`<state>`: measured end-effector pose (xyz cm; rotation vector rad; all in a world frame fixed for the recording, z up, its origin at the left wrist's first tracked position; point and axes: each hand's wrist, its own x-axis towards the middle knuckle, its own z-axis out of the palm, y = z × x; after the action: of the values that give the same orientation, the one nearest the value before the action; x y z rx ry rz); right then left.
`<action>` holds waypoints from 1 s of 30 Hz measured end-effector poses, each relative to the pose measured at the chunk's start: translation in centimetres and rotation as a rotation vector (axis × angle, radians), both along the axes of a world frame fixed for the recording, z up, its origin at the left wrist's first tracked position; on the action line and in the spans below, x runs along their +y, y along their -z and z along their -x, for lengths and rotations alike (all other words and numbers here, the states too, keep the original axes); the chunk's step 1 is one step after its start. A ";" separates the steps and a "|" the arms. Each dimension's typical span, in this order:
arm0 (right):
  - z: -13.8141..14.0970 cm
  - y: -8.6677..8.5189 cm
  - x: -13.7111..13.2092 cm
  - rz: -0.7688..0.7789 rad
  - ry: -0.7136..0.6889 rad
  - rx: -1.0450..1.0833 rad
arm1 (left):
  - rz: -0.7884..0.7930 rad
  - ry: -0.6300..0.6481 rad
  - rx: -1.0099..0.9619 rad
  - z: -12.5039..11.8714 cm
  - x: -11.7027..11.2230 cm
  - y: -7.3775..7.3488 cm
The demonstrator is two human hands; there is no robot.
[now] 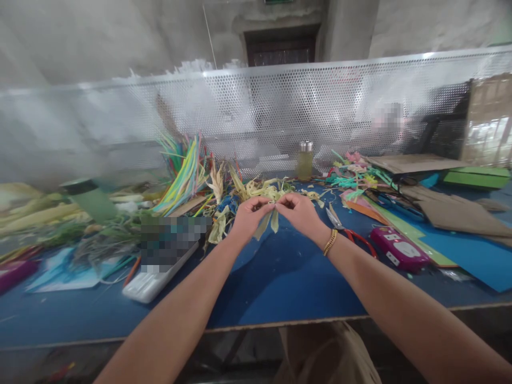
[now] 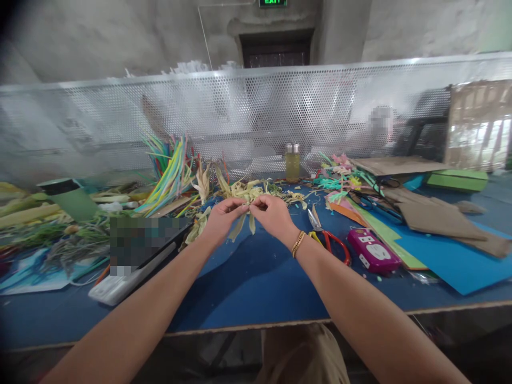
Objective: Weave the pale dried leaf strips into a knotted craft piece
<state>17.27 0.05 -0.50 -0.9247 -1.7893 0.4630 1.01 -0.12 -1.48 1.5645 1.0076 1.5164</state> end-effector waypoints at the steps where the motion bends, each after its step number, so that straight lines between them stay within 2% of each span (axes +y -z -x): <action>1: 0.0 0.0 0.0 -0.012 -0.003 -0.011 | 0.024 0.013 -0.050 -0.2 0.0 0.1; 5: -0.2 0.0 -0.1 -0.082 -0.001 -0.077 | 0.197 0.123 -0.293 -0.7 -0.1 0.4; 8: -0.4 -0.1 -0.1 -0.159 0.040 -0.143 | 0.267 0.175 -0.377 -0.8 -0.2 0.3; 16: -0.6 -0.3 0.0 -0.119 0.062 -0.125 | 0.320 0.227 -0.367 -0.4 -0.3 -0.3; 22: -0.5 -0.5 -0.1 -0.093 0.035 -0.092 | 0.211 0.142 -0.269 -0.2 0.1 0.2; 30: -0.7 -0.2 0.2 -0.117 0.046 -0.120 | 0.221 0.130 -0.114 0.3 0.4 0.1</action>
<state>17.96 0.27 -0.26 -0.9257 -1.8780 0.2761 0.74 0.25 -1.54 1.3473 0.9543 1.3408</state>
